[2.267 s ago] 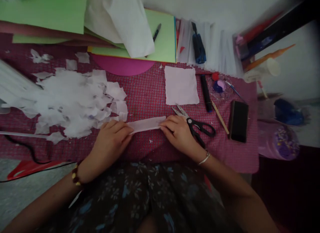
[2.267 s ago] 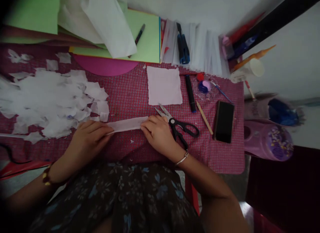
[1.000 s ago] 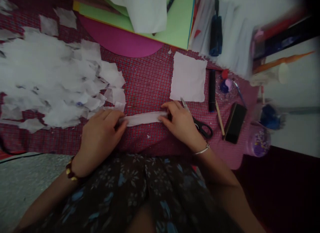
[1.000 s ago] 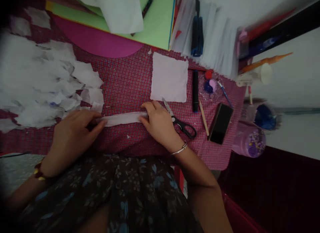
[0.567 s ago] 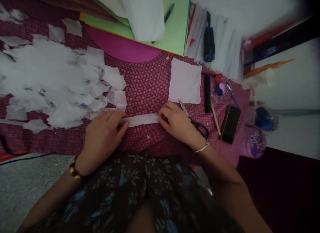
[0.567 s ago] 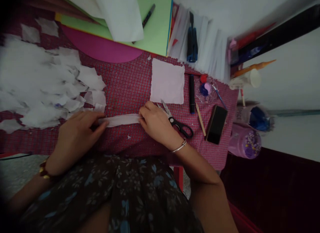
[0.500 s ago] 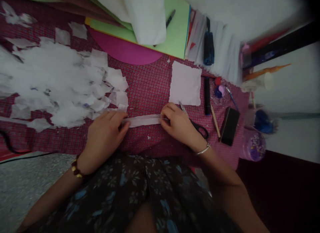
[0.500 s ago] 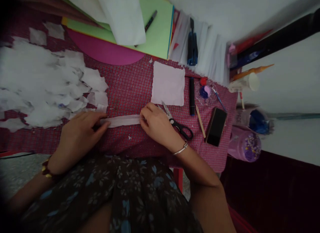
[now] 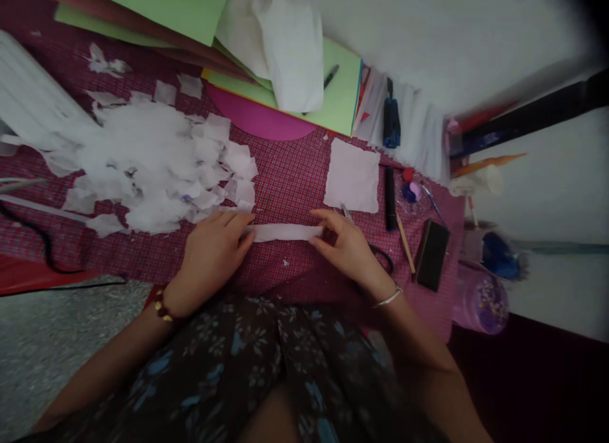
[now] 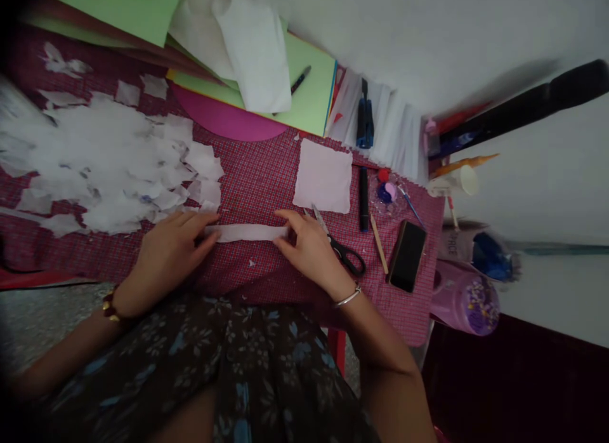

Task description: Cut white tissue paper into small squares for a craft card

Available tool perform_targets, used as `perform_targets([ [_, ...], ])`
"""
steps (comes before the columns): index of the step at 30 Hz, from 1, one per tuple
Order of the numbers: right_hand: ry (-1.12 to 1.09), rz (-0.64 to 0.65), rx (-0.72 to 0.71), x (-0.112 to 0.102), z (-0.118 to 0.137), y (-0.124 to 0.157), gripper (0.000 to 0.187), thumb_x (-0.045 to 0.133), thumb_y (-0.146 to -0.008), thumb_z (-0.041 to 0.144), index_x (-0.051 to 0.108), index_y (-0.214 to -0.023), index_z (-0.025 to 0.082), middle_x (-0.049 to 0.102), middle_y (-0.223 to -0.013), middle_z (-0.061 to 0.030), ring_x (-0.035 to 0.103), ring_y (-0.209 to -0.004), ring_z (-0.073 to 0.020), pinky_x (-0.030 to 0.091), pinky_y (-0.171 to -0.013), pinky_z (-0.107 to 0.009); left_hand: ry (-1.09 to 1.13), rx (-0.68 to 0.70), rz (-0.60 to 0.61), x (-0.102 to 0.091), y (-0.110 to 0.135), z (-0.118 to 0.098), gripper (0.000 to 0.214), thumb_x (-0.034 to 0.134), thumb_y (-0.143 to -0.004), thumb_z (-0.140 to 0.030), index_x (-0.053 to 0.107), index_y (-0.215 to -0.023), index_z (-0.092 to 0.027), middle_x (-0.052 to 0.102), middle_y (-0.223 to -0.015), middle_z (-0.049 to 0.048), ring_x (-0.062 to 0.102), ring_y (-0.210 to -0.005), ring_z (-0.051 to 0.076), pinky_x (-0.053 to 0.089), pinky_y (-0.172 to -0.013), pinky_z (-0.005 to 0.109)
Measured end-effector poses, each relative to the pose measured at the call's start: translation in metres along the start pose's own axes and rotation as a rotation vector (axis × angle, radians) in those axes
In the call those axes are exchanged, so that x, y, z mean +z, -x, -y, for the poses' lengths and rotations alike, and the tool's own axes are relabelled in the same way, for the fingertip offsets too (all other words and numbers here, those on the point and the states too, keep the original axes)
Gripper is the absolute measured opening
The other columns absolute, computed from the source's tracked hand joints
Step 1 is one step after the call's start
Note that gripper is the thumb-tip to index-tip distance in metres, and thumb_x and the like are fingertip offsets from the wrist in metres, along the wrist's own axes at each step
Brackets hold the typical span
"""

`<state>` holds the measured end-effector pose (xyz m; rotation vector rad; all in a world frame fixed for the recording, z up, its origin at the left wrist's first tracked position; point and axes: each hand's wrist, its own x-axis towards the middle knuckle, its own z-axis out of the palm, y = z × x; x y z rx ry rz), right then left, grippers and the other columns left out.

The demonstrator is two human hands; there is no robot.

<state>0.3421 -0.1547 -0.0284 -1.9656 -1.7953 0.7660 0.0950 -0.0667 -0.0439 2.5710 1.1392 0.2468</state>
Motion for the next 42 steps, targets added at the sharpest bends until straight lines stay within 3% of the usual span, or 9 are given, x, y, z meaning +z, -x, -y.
perform_targets([
  [4,-0.028,-0.032,0.015,0.001,-0.006,0.007,0.002,0.066,-0.085,0.02,0.064,-0.085,0.021,0.06,-0.081,-0.001,0.057,-0.076,-0.0187,0.046,-0.071,-0.034,-0.004,0.012,-0.011,0.001,0.001,0.001,0.025,0.05,-0.095,-0.03,0.066,-0.113,-0.02,0.074,-0.108,0.0106,0.067,-0.098,0.029,0.055,-0.082,0.043],
  [6,-0.134,-0.037,0.068,0.002,-0.006,0.008,0.014,0.064,-0.087,0.022,0.059,-0.073,0.021,0.055,-0.07,0.0022,0.054,-0.066,-0.0157,0.043,-0.063,-0.031,0.002,0.013,-0.016,0.002,0.001,0.002,0.025,0.05,-0.096,-0.03,0.065,-0.114,-0.021,0.073,-0.109,0.0106,0.067,-0.098,0.029,0.054,-0.082,0.043],
  [10,-0.553,0.064,0.275,0.004,-0.002,0.009,0.01,0.058,-0.09,0.031,0.061,-0.085,0.023,0.059,-0.06,0.0061,0.051,-0.049,-0.0111,0.041,-0.05,-0.027,0.017,0.003,-0.007,0.003,0.002,0.004,0.026,0.05,-0.096,-0.031,0.065,-0.115,-0.02,0.073,-0.11,0.0113,0.067,-0.101,0.03,0.054,-0.083,0.044],
  [14,-0.775,0.082,0.371,0.008,0.0,0.008,0.015,0.063,-0.085,0.037,0.062,-0.087,0.022,0.071,-0.074,0.0005,0.063,-0.057,-0.0121,0.05,-0.055,-0.027,0.048,-0.001,0.001,0.003,0.001,0.004,0.027,0.05,-0.096,-0.031,0.065,-0.115,-0.017,0.073,-0.112,0.0139,0.066,-0.104,0.032,0.054,-0.086,0.047],
  [19,-0.671,-0.093,0.275,0.017,-0.004,0.008,0.013,0.065,-0.084,0.033,0.064,-0.078,0.021,0.067,-0.071,0.0005,0.063,-0.065,-0.0152,0.053,-0.065,-0.033,0.046,0.003,0.001,0.002,0.001,0.004,0.025,0.051,-0.096,-0.029,0.064,-0.116,-0.02,0.073,-0.114,0.0122,0.067,-0.104,0.031,0.055,-0.086,0.047],
  [29,-0.573,-0.257,0.27,0.022,-0.005,0.003,0.022,0.065,-0.082,0.035,0.057,-0.068,0.021,0.059,-0.066,0.0034,0.054,-0.063,-0.0131,0.043,-0.06,-0.03,0.09,-0.027,0.022,0.004,0.001,0.005,0.032,0.051,-0.095,-0.032,0.067,-0.117,-0.015,0.073,-0.111,0.0148,0.066,-0.104,0.034,0.054,-0.089,0.049],
  [34,-0.597,-0.369,0.247,0.028,-0.002,-0.001,0.016,0.063,-0.08,0.025,0.05,-0.071,0.022,0.051,-0.065,0.0062,0.047,-0.058,-0.0109,0.039,-0.055,-0.027,0.103,-0.044,0.031,0.002,0.0,0.005,0.032,0.051,-0.095,-0.033,0.067,-0.118,-0.017,0.072,-0.114,0.0146,0.066,-0.106,0.034,0.052,-0.091,0.049],
  [39,-0.587,-0.455,0.063,0.03,0.004,-0.002,0.009,0.057,-0.083,0.015,0.054,-0.083,0.024,0.052,-0.07,0.0063,0.05,-0.063,-0.0115,0.041,-0.059,-0.027,0.111,-0.049,0.025,0.007,0.001,0.005,0.031,0.053,-0.095,-0.034,0.066,-0.118,-0.018,0.072,-0.112,0.0139,0.065,-0.105,0.034,0.052,-0.09,0.048],
  [42,-0.525,-0.468,-0.076,0.02,0.01,-0.002,0.012,0.057,-0.085,0.014,0.057,-0.09,0.025,0.053,-0.073,0.0058,0.052,-0.067,-0.0123,0.043,-0.063,-0.028,0.145,-0.046,0.002,0.001,0.009,0.004,0.03,0.055,-0.094,-0.031,0.065,-0.12,-0.019,0.069,-0.111,0.0134,0.064,-0.105,0.032,0.052,-0.091,0.046],
])
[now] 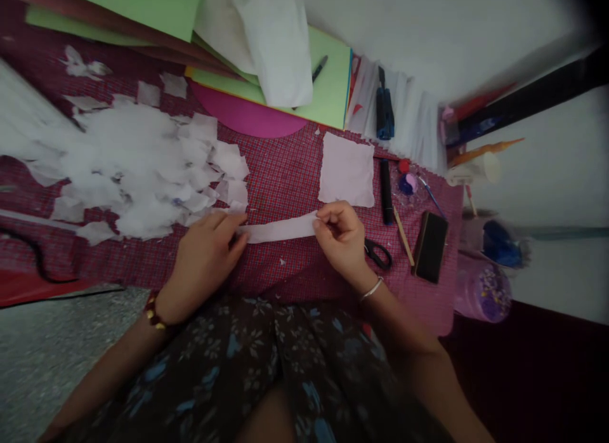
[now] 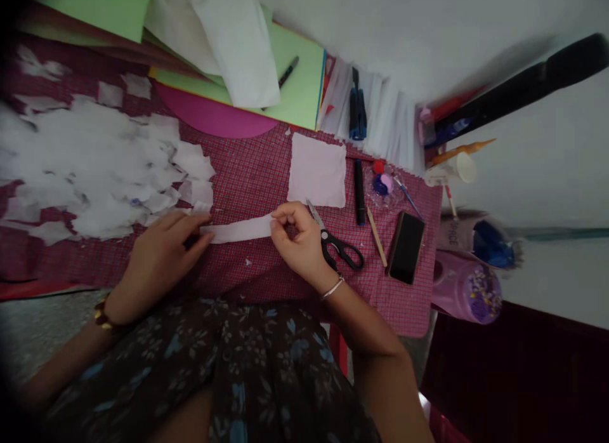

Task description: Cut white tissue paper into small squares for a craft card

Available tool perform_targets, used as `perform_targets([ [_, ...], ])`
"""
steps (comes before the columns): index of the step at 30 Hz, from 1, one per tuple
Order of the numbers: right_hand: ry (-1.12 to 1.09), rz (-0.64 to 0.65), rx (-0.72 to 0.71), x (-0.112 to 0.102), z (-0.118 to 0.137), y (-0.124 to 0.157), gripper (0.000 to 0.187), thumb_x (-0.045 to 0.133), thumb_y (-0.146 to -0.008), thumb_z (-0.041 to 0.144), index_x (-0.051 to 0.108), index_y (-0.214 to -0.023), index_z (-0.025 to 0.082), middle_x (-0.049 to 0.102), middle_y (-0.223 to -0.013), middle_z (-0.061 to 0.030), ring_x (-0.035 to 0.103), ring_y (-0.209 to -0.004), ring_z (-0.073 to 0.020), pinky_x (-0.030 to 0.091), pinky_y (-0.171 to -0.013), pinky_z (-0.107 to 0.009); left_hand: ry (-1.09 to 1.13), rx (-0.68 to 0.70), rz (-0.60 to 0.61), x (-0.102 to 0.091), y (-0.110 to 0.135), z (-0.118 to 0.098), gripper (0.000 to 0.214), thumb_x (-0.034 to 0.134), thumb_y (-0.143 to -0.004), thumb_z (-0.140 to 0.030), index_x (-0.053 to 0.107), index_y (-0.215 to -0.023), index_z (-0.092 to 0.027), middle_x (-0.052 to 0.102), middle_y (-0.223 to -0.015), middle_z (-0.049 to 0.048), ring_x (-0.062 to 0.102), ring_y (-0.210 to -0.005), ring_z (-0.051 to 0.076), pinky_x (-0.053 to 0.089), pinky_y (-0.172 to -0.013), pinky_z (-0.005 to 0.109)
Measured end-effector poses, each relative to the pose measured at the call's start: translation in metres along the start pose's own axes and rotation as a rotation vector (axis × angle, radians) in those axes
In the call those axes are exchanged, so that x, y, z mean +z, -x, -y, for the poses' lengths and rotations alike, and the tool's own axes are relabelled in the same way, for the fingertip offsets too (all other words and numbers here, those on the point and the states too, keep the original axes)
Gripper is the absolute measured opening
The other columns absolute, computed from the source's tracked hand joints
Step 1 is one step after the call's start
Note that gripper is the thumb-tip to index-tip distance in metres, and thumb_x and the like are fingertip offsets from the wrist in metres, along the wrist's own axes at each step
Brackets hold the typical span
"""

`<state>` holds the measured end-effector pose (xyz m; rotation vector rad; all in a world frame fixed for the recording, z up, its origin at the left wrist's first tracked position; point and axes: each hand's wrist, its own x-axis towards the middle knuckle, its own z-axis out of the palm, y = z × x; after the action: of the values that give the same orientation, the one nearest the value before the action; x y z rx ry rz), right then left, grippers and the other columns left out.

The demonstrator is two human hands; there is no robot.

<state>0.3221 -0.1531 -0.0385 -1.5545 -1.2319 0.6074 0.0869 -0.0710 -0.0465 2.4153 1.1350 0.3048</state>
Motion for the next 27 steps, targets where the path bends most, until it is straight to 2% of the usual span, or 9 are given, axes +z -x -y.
perform_targets([
  [4,-0.01,0.167,-0.213,-0.015,0.025,-0.018,0.018,0.06,-0.088,0.015,0.06,-0.101,0.027,0.056,-0.081,0.0041,0.054,-0.072,-0.0124,0.044,-0.066,-0.028,0.18,0.047,-0.123,-0.034,0.005,-0.015,0.031,0.06,-0.09,-0.026,0.065,-0.12,-0.021,0.067,-0.115,0.012,0.061,-0.111,0.031,0.046,-0.099,0.047],
  [7,-0.06,0.34,-0.315,-0.027,0.051,-0.04,0.023,0.061,-0.088,0.015,0.059,-0.108,0.027,0.055,-0.083,0.0036,0.055,-0.074,-0.012,0.044,-0.067,-0.027,0.528,0.149,-0.176,-0.063,-0.013,-0.031,0.045,0.078,-0.076,-0.027,0.067,-0.121,-0.024,0.068,-0.12,0.0098,0.06,-0.115,0.031,0.043,-0.104,0.045],
  [9,-0.08,0.444,-0.36,-0.03,0.067,-0.056,0.024,0.062,-0.088,0.015,0.058,-0.109,0.025,0.054,-0.08,0.0044,0.053,-0.072,-0.0114,0.043,-0.067,-0.027,0.851,0.181,0.002,-0.074,-0.037,-0.039,0.067,0.092,-0.055,-0.023,0.069,-0.118,-0.022,0.068,-0.12,0.0099,0.063,-0.109,0.029,0.048,-0.095,0.037],
  [11,-0.09,0.557,-0.37,-0.03,0.08,-0.072,0.024,0.061,-0.087,0.016,0.055,-0.109,0.024,0.051,-0.073,0.0065,0.049,-0.064,-0.0103,0.04,-0.062,-0.026,1.102,0.186,0.248,-0.076,-0.063,-0.043,0.065,0.093,-0.049,-0.016,0.071,-0.11,-0.019,0.071,-0.101,0.008,0.065,-0.09,0.024,0.051,-0.078,0.03],
  [14,-0.12,0.726,-0.321,-0.029,0.088,-0.095,0.022,0.06,-0.087,0.018,0.051,-0.107,0.022,0.044,-0.062,0.0104,0.037,-0.052,-0.0085,0.029,-0.051,-0.024,1.351,0.171,0.459,-0.072,-0.092,-0.043,0.029,0.07,-0.083,-0.036,0.072,-0.098,-0.011,0.067,-0.077,0.0054,0.055,-0.064,0.015,0.044,-0.058,0.024],
  [16,-0.152,0.78,-0.284,-0.029,0.087,-0.107,0.022,0.059,-0.086,0.019,0.05,-0.106,0.022,0.042,-0.059,0.0115,0.032,-0.049,-0.0081,0.024,-0.048,-0.024,1.401,0.122,0.57,-0.068,-0.098,-0.04,0.049,0.044,-0.098,-0.048,0.071,-0.09,-0.008,0.066,-0.074,0.0082,0.054,-0.061,0.014,0.044,-0.058,0.025],
  [18,-0.176,0.788,-0.255,-0.031,0.084,-0.115,0.023,0.06,-0.085,0.019,0.051,-0.105,0.021,0.043,-0.059,0.0112,0.032,-0.049,-0.008,0.024,-0.048,-0.024,1.356,0.073,0.621,-0.065,-0.096,-0.037,0.063,0.031,-0.1,-0.054,0.07,-0.083,-0.007,0.067,-0.075,0.0108,0.054,-0.061,0.014,0.044,-0.057,0.026],
  [23,-0.197,0.784,-0.193,-0.032,0.078,-0.123,0.022,0.061,-0.085,0.017,0.052,-0.105,0.022,0.042,-0.059,0.011,0.032,-0.049,-0.008,0.023,-0.05,-0.024,1.217,-0.022,0.632,-0.058,-0.081,-0.029,0.031,0.073,-0.079,-0.044,0.069,-0.077,-0.014,0.065,-0.067,0.0026,0.05,-0.053,0.01,0.037,-0.049,0.021],
  [27,-0.203,0.804,-0.214,-0.027,0.076,-0.132,0.025,0.063,-0.085,0.019,0.054,-0.108,0.02,0.047,-0.063,0.0095,0.036,-0.052,-0.0081,0.027,-0.052,-0.024,1.141,-0.083,0.715,-0.049,-0.073,-0.025,0.019,0.081,-0.071,-0.03,0.071,-0.074,-0.014,0.067,-0.064,0.0014,0.053,-0.05,0.01,0.038,-0.047,0.021],
])
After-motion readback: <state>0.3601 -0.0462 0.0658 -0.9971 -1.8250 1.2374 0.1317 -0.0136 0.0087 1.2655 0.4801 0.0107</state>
